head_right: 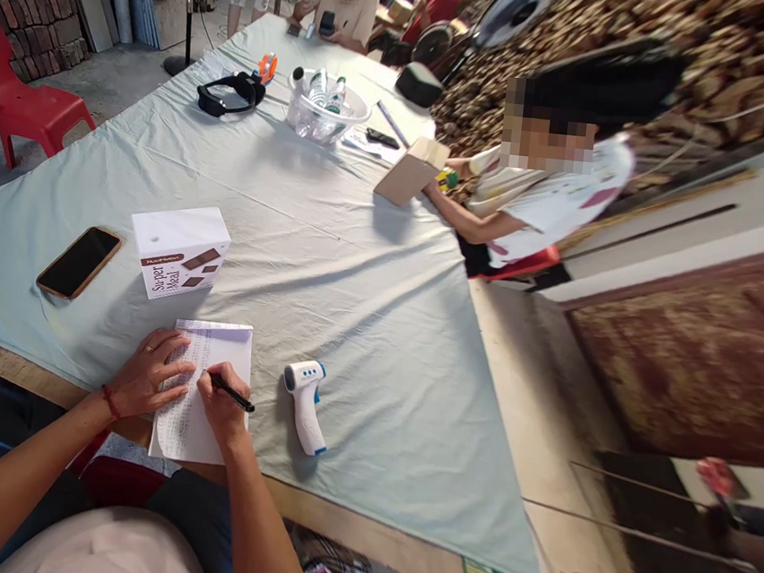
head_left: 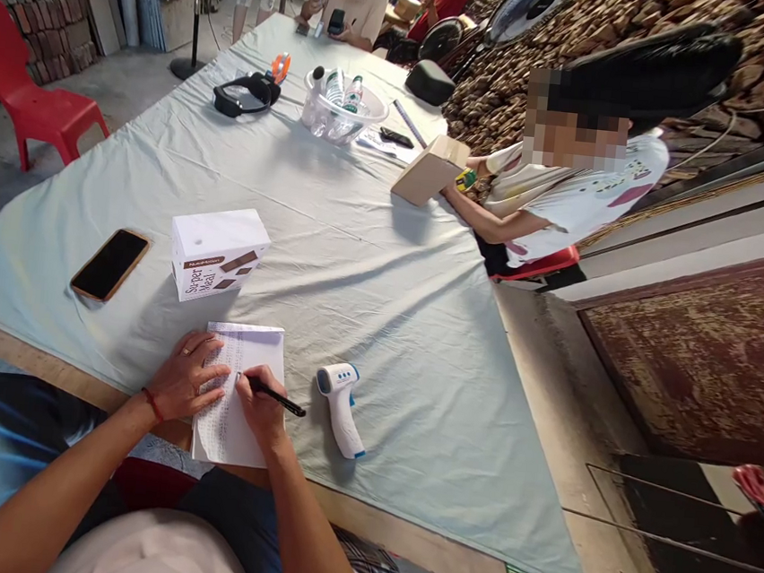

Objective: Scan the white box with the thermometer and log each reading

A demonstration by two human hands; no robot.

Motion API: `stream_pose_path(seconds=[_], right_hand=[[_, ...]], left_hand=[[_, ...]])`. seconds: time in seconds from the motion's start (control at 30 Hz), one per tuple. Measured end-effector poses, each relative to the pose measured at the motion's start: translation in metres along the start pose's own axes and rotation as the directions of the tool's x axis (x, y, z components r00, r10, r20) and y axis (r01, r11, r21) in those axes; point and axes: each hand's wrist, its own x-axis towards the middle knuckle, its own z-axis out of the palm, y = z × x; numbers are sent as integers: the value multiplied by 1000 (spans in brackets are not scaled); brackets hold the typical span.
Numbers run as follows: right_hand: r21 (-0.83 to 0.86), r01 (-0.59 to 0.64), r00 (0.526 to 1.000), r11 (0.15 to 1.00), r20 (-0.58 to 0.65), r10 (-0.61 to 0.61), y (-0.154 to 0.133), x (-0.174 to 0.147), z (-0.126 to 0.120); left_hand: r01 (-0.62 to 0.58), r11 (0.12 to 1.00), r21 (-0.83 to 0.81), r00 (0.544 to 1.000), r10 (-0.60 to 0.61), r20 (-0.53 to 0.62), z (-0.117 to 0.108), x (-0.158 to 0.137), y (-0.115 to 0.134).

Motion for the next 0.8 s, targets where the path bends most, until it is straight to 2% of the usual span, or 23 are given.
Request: stream_pose_path(seconds=[0.6,0.8], right_hand=[[-14,1,1000,1000,2,-1,3,-1,0],[37,-23,998,999,-61,25,2,0,0]], left_hand=[[-10,1000,3,1000,10,-9,-2,0,0],[-3,1000,1,1000,3,5,-2,0,0]])
